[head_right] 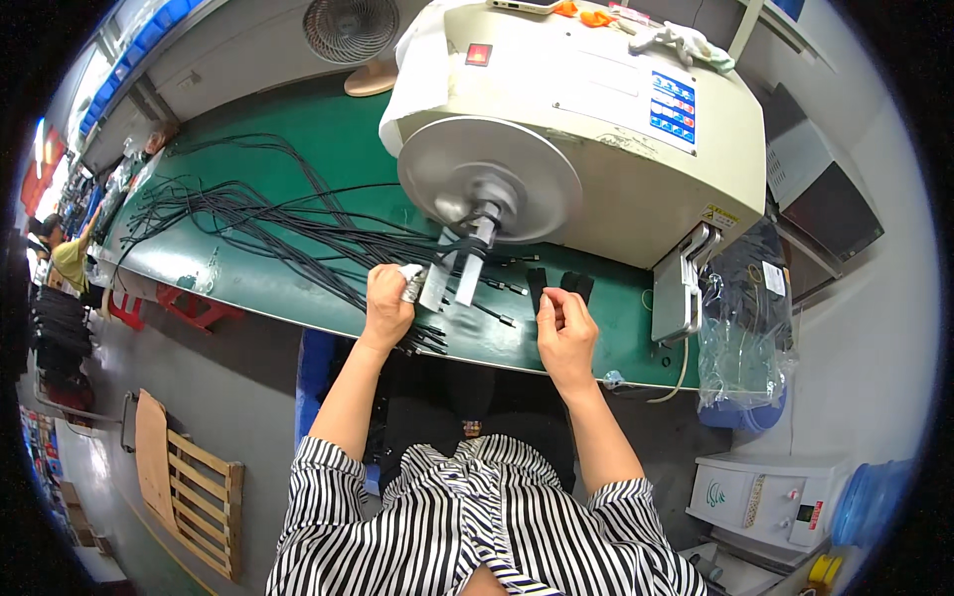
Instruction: Winding electrical cables using a workstation machine and then manually bundling them.
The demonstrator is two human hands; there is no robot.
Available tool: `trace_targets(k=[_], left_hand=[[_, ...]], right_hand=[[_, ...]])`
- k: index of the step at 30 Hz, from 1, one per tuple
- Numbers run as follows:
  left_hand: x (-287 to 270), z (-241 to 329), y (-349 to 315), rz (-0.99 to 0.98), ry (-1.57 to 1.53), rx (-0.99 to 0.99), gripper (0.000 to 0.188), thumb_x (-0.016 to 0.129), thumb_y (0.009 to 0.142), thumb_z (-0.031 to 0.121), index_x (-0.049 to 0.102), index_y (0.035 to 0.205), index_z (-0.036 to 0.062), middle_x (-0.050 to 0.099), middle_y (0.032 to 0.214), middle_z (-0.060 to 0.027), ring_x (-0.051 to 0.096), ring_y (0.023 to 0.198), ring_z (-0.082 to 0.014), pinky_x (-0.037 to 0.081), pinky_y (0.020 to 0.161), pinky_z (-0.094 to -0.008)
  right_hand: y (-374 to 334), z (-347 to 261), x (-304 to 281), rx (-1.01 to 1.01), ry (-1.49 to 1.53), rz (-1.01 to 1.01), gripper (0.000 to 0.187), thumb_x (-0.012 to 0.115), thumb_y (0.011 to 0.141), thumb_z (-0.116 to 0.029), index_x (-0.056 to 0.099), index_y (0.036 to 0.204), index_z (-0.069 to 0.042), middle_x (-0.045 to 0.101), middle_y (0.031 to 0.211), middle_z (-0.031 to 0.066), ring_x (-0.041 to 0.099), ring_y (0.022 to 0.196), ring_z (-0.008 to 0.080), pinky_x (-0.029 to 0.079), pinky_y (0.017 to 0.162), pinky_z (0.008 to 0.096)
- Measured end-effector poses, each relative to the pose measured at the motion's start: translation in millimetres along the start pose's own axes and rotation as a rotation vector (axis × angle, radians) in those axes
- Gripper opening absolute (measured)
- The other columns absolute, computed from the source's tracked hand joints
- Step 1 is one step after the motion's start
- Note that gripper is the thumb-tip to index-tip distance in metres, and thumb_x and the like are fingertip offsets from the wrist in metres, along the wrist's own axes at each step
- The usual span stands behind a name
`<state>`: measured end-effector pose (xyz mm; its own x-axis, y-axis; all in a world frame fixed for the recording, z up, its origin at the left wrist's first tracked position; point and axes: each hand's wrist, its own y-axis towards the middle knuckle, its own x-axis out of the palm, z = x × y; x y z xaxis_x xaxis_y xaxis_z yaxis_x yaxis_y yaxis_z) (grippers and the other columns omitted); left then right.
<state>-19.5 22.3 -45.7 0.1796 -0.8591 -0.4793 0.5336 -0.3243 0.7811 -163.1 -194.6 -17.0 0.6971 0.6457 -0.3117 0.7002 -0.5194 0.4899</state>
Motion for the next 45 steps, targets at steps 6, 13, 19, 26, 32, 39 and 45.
trace_targets(k=[6,13,19,26,32,39,45], left_hand=[[-12.4,10.1,1.7,-0.005,-0.081,-0.019,0.02,0.055,0.071,-0.002,0.062,0.089,0.004,0.054,0.075,-0.0084,0.054,0.075,-0.0283,0.04,0.078,-0.0387],[-33.7,12.2,7.1,-0.027,-0.048,0.006,0.019,0.057,0.073,-0.004,0.064,0.088,0.0042,0.057,0.078,-0.0091,0.055,0.077,-0.0296,0.042,0.08,-0.0378],[-57.2,47.4,46.8,-0.089,-0.102,0.17,0.023,0.061,0.065,-0.001,0.064,0.086,0.0062,0.056,0.073,-0.0055,0.055,0.073,-0.0243,0.041,0.077,-0.0348],[-40.1,106.8,73.5,-0.209,0.064,0.408,0.024,0.063,0.063,0.008,0.065,0.086,0.0085,0.055,0.09,-0.0064,0.055,0.093,-0.0248,0.037,0.085,-0.0385],[-28.5,103.8,34.4,0.053,-0.256,-0.08,0.037,0.068,0.069,0.001,0.065,0.106,0.0062,0.049,0.113,-0.0108,0.047,0.111,-0.0267,0.041,0.089,-0.0367],[31.6,121.4,25.5,-0.01,-1.527,-0.978,0.034,0.055,0.092,0.013,0.048,0.123,0.0018,0.056,0.122,-0.014,0.057,0.112,-0.0256,0.049,0.093,-0.0393],[58.8,97.3,33.6,0.11,-1.654,-0.854,0.008,0.068,0.082,0.005,0.064,0.089,0.0042,0.064,0.083,-0.0078,0.062,0.07,-0.0171,0.053,0.063,-0.0306]], right_hand=[[-5.6,1.3,-1.0,0.025,0.006,-0.048,0.011,0.06,0.087,-0.005,0.062,0.095,0.003,0.061,0.079,0.008,0.059,0.06,0.0117,0.046,0.054,0.0237],[-10.7,1.5,-4.5,0.054,0.035,-0.078,0.012,0.06,0.088,-0.006,0.062,0.096,0.003,0.062,0.08,0.0074,0.06,0.061,0.0109,0.047,0.054,0.0233],[-12.5,-0.5,-7.2,0.08,0.055,-0.091,0.013,0.059,0.089,-0.006,0.062,0.097,0.004,0.062,0.08,0.0078,0.06,0.061,0.0107,0.048,0.055,0.023],[-11.4,-30.0,0.0,-0.208,0.047,-0.121,0.019,0.058,0.085,0.003,0.061,0.103,0.004,0.061,0.086,0.0136,0.06,0.063,0.0183,0.05,0.057,0.029],[-5.6,-47.3,23.1,-0.644,-0.124,-0.138,0.054,0.061,0.069,0.011,0.054,0.122,0.005,0.054,0.098,0.0177,0.058,0.076,0.029,0.05,0.066,0.0344],[-4.6,-42.7,19.5,-0.664,-0.186,-0.17,0.04,0.055,0.064,0.015,0.062,0.102,0.008,0.055,0.1,0.0208,0.061,0.082,0.0312,0.052,0.071,0.0363],[42.3,-44.6,10.1,-0.278,0.064,-0.034,0.02,0.058,0.078,0.005,0.064,0.097,0.002,0.061,0.09,0.0132,0.061,0.073,0.0198,0.051,0.067,0.0292]])
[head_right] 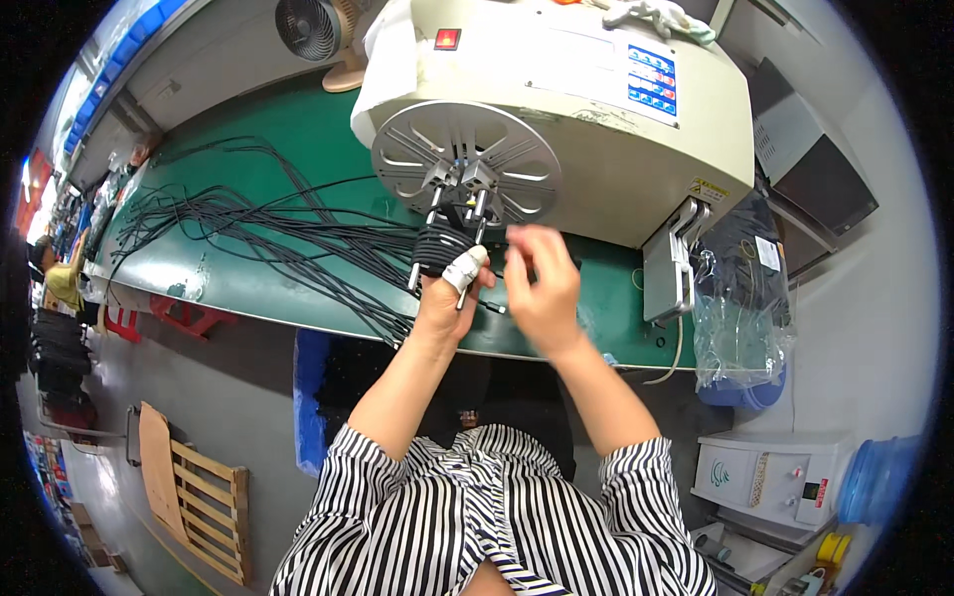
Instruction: Winding electrical cables using a workstation machine and then manually bundling them.
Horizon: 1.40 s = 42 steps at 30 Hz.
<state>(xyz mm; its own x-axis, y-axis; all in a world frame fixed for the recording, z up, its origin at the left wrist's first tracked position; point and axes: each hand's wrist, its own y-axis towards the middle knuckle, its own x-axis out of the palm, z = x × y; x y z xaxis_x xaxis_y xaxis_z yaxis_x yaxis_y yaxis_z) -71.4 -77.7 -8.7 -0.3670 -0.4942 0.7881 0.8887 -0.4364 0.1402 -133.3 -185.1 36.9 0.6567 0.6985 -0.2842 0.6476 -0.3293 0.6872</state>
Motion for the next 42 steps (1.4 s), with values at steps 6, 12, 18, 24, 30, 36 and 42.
trace_targets(k=[6,12,18,24,30,36,42], left_hand=[[3.5,1.4,1.4,-0.026,0.006,-0.065,0.008,0.066,0.083,0.006,0.062,0.091,0.0044,0.062,0.076,-0.004,0.059,0.063,-0.0146,0.049,0.06,-0.0298],[-0.6,2.7,0.8,-0.163,-0.086,-0.151,0.025,0.063,0.088,0.014,0.055,0.11,0.0043,0.059,0.084,-0.0017,0.056,0.072,-0.0111,0.047,0.068,-0.0305],[-17.6,-5.1,3.4,-0.186,-0.124,-0.166,0.027,0.065,0.087,0.016,0.058,0.11,0.0041,0.062,0.087,-0.0018,0.056,0.074,-0.0109,0.047,0.072,-0.0306],[3.9,3.8,-1.5,-0.145,-0.287,-0.203,0.019,0.065,0.086,0.012,0.059,0.104,0.0067,0.061,0.091,-0.0026,0.059,0.085,-0.0122,0.049,0.079,-0.0271],[19.0,23.8,-67.9,0.091,-0.094,-0.237,0.013,0.061,0.084,0.007,0.057,0.096,0.0043,0.06,0.091,-0.0071,0.059,0.086,-0.0167,0.05,0.075,-0.0291],[30.7,58.7,-120.0,-0.147,0.224,-0.614,0.041,0.074,0.071,0.011,0.055,0.106,0.0028,0.061,0.086,-0.0078,0.062,0.075,-0.017,0.052,0.064,-0.03],[32.1,59.4,-135.2,-0.491,0.705,-0.65,0.064,0.076,0.066,0.018,0.049,0.122,0.0023,0.053,0.121,-0.0133,0.05,0.117,-0.023,0.042,0.096,-0.0353]], right_hand=[[32.8,17.2,-3.5,0.491,0.337,-0.217,0.016,0.064,0.085,-0.006,0.065,0.099,0.002,0.065,0.081,0.0019,0.057,0.072,0.006,0.048,0.064,0.0234],[17.3,13.7,3.7,0.317,0.173,-0.09,0.022,0.064,0.086,-0.009,0.064,0.103,0.004,0.066,0.087,0.0054,0.06,0.071,0.0083,0.05,0.065,0.0263],[24.2,-7.0,0.4,0.433,0.32,-0.202,0.019,0.065,0.085,-0.007,0.063,0.097,0.007,0.066,0.079,0.0076,0.063,0.07,0.0103,0.051,0.06,0.0249],[-17.2,-26.8,11.3,0.026,0.03,-0.054,0.01,0.064,0.078,0.003,0.063,0.088,0.002,0.06,0.081,0.0112,0.062,0.07,0.022,0.049,0.061,0.0296],[-16.6,-42.2,-43.7,-0.29,-0.117,-0.306,0.025,0.069,0.064,-0.009,0.064,0.087,-0.002,0.06,0.086,0.0095,0.058,0.077,0.0258,0.046,0.068,0.0363],[-0.1,-57.8,-30.2,-0.57,0.105,-0.699,0.076,0.069,0.066,-0.064,0.057,0.104,0.0,0.055,0.098,0.0168,0.056,0.083,0.0322,0.047,0.071,0.0409],[-34.0,-66.3,-29.1,-0.49,0.391,-0.766,0.052,0.078,0.067,-0.044,0.052,0.079,-0.001,0.048,0.068,0.0089,0.05,0.053,0.0234,0.04,0.046,0.0312]])
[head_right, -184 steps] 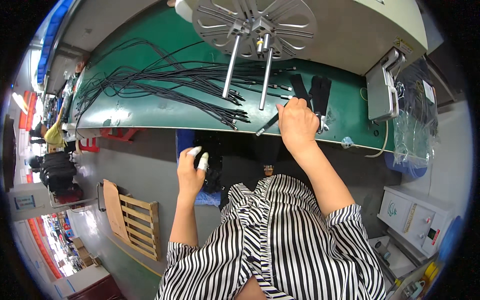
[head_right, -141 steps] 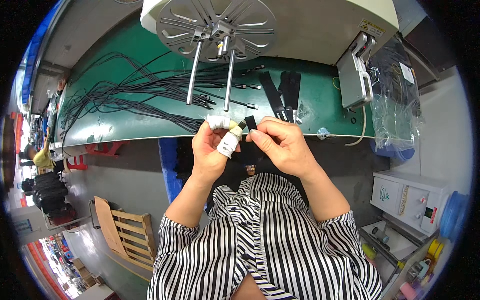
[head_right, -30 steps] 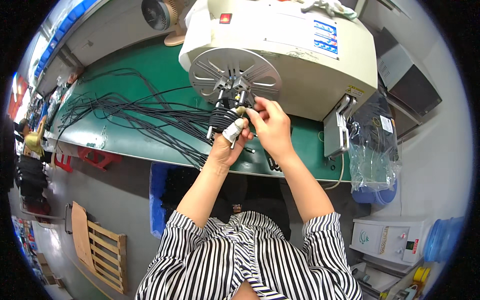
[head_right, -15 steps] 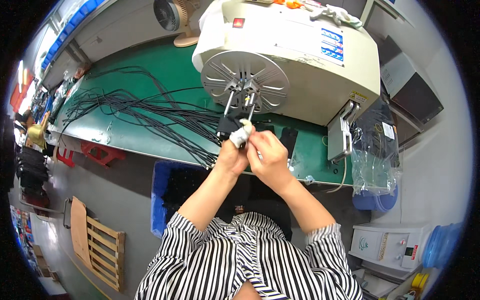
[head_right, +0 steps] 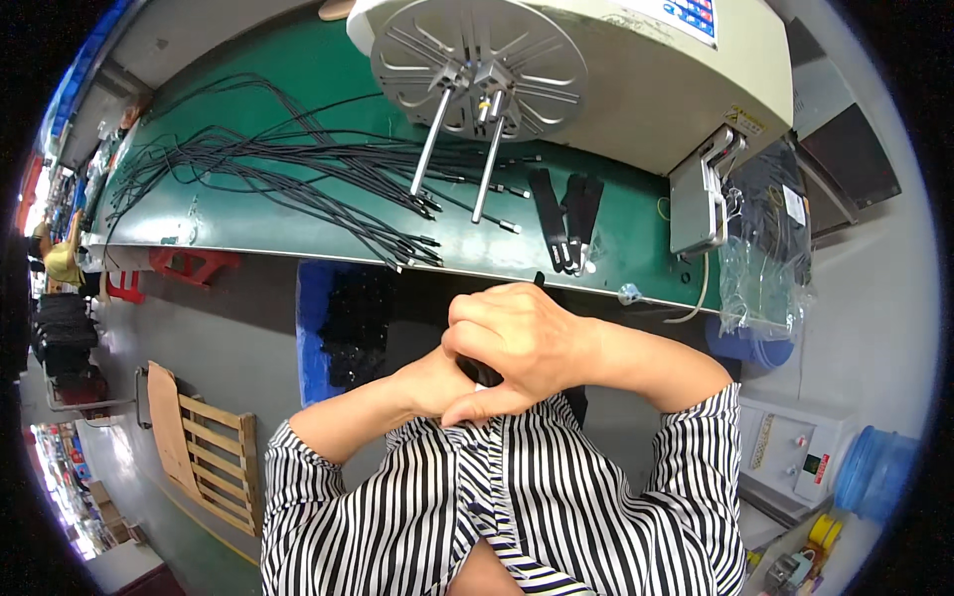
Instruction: Winding electrical cables using a workstation machine and then manually bundling them.
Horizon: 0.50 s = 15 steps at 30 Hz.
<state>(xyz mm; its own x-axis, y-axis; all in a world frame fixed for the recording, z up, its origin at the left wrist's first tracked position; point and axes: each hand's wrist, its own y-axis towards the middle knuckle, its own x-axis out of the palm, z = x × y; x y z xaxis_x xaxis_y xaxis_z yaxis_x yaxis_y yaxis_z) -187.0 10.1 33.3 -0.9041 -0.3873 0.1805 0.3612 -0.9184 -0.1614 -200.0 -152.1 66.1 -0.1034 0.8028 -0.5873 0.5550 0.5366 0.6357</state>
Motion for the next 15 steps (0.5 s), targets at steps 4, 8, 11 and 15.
trace_targets(k=[4,8,11,15], left_hand=[[16.5,-28.8,-4.9,-0.008,0.09,0.056,0.06,0.07,0.072,0.017,0.042,0.123,-0.0012,0.053,0.114,-0.0203,0.05,0.114,-0.0278,0.043,0.094,-0.0374],[29.7,-17.8,-9.6,-0.143,0.009,-0.094,0.053,0.065,0.074,0.011,0.045,0.123,0.0014,0.053,0.118,-0.0155,0.049,0.118,-0.0225,0.044,0.094,-0.0342],[26.2,-4.1,-0.6,-0.257,-0.058,-0.111,0.05,0.064,0.074,0.008,0.047,0.121,0.0033,0.054,0.118,-0.0125,0.05,0.116,-0.0194,0.043,0.093,-0.0322],[29.7,-10.5,4.8,-0.327,-0.429,-0.102,0.043,0.066,0.075,0.007,0.049,0.114,0.0027,0.056,0.108,-0.0102,0.052,0.103,-0.0169,0.044,0.083,-0.0299]], right_hand=[[-17.9,-6.2,16.9,0.159,0.115,0.025,0.035,0.076,0.069,-0.022,0.047,0.064,-0.004,0.043,0.057,0.0074,0.043,0.042,0.022,0.034,0.039,0.0314],[-28.5,-12.4,23.0,0.076,0.165,0.084,0.028,0.068,0.068,-0.007,0.042,0.055,-0.005,0.037,0.051,0.0066,0.037,0.037,0.0211,0.029,0.036,0.032],[-18.6,-14.3,9.0,-0.077,0.134,0.12,0.028,0.064,0.067,-0.004,0.04,0.053,-0.005,0.034,0.05,0.0043,0.034,0.035,0.0187,0.027,0.034,0.0308],[-8.4,-24.7,2.1,-0.357,0.125,0.113,0.027,0.064,0.068,-0.004,0.041,0.054,-0.007,0.034,0.053,0.0009,0.036,0.037,0.0121,0.026,0.034,0.0271]])
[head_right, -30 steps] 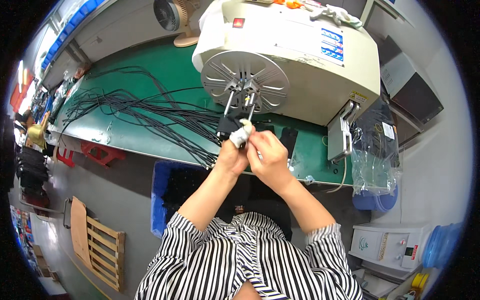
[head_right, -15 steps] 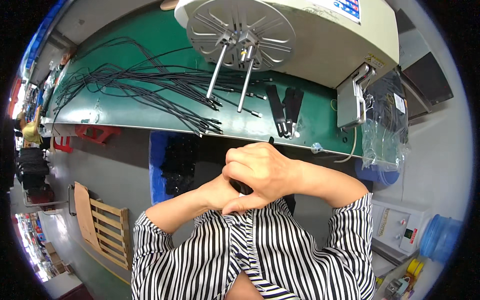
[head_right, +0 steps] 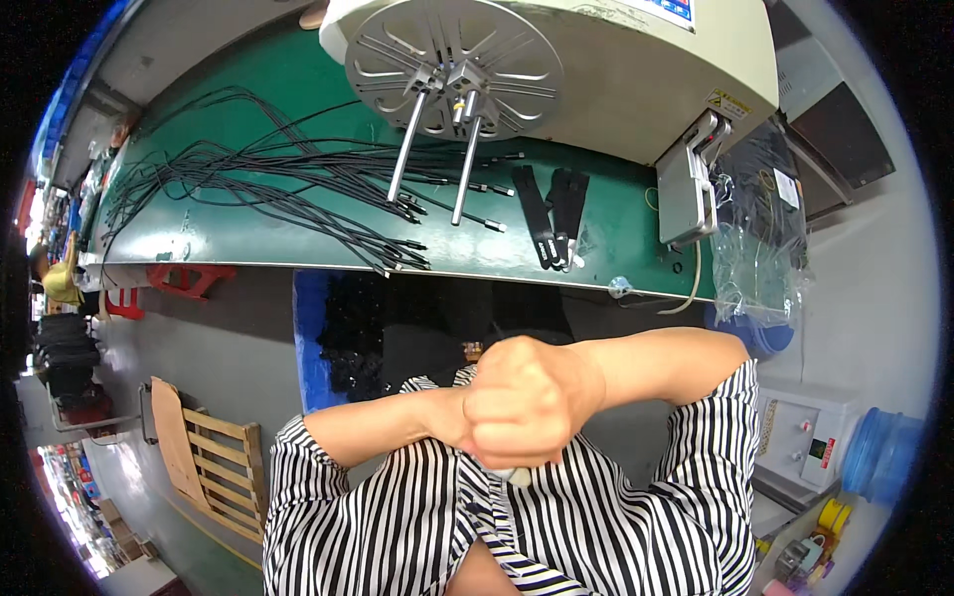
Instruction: Winding electrical cables using a workstation machine and then manually bundling them.
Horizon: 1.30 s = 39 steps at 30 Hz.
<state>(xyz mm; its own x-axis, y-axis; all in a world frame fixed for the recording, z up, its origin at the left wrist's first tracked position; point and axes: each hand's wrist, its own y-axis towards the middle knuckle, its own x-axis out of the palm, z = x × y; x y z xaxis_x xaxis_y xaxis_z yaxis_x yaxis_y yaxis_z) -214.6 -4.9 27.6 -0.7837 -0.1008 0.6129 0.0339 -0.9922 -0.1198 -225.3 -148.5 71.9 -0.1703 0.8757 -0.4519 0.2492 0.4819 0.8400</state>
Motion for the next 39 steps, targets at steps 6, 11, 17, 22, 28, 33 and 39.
trace_targets(k=[6,11,17,22,28,33,39], left_hand=[[4.2,-16.8,18.5,0.195,-0.399,0.149,0.032,0.067,0.075,0.007,0.051,0.103,0.0018,0.058,0.094,-0.0066,0.056,0.083,-0.0132,0.046,0.069,-0.0263],[-10.0,22.3,11.5,0.52,-0.23,0.201,0.026,0.071,0.074,0.006,0.051,0.09,0.0047,0.054,0.074,-0.0013,0.053,0.059,-0.0085,0.041,0.05,-0.0222],[-40.7,25.1,7.0,0.734,-0.099,0.08,0.016,0.072,0.075,0.007,0.058,0.072,0.0018,0.048,0.057,0.002,0.04,0.043,-0.0069,0.031,0.039,-0.0236],[-59.8,3.3,7.3,0.799,0.338,0.06,0.015,0.07,0.071,0.008,0.063,0.081,-0.0025,0.058,0.058,-0.0051,0.056,0.05,-0.0136,0.045,0.049,-0.0295],[-67.2,5.4,22.7,0.815,1.537,-0.282,0.027,0.07,0.067,0.025,0.066,0.082,0.0029,0.065,0.068,-0.0188,0.067,0.069,-0.0337,0.053,0.062,-0.0448],[-64.1,-21.6,-1.4,0.259,1.1,-0.027,0.031,0.075,0.06,0.016,0.06,0.083,0.0015,0.062,0.071,-0.0146,0.062,0.066,-0.0334,0.05,0.063,-0.0391],[-27.2,-19.2,-24.0,0.426,0.507,0.034,0.026,0.081,0.07,0.011,0.057,0.071,0.0024,0.052,0.06,0.004,0.046,0.056,-0.004,0.04,0.051,-0.0236]], right_hand=[[4.6,15.6,-17.0,0.053,0.052,-0.032,0.026,0.067,0.074,-0.014,0.048,0.058,-0.007,0.039,0.054,0.004,0.041,0.04,0.0165,0.03,0.036,0.029],[-15.1,32.8,-36.9,0.843,0.068,0.037,0.06,0.071,0.079,-0.034,0.049,0.123,0.0,0.058,0.092,0.0095,0.055,0.06,0.0118,0.044,0.056,0.024],[-29.9,22.6,-31.0,1.054,-0.018,0.03,0.014,0.062,0.084,-0.01,0.061,0.088,0.003,0.06,0.07,0.0112,0.06,0.063,0.021,0.047,0.058,0.0307],[-32.3,5.8,-14.3,0.915,-0.46,-0.394,0.009,0.062,0.076,-0.006,0.059,0.079,0.001,0.056,0.069,0.0139,0.059,0.06,0.0283,0.048,0.051,0.0387],[-26.4,-8.4,2.2,0.547,-0.693,-0.386,0.014,0.061,0.065,-0.008,0.051,0.073,-0.002,0.049,0.066,0.0087,0.054,0.055,0.021,0.046,0.047,0.0333],[-40.0,20.8,-20.5,0.968,-0.058,-0.375,0.015,0.064,0.08,-0.013,0.059,0.083,0.001,0.059,0.075,0.0139,0.061,0.068,0.0307,0.049,0.059,0.0387],[-50.8,-5.9,-10.1,0.992,0.198,-0.154,0.015,0.064,0.081,-0.01,0.062,0.089,0.003,0.058,0.075,0.0146,0.061,0.07,0.0323,0.05,0.062,0.0378]])
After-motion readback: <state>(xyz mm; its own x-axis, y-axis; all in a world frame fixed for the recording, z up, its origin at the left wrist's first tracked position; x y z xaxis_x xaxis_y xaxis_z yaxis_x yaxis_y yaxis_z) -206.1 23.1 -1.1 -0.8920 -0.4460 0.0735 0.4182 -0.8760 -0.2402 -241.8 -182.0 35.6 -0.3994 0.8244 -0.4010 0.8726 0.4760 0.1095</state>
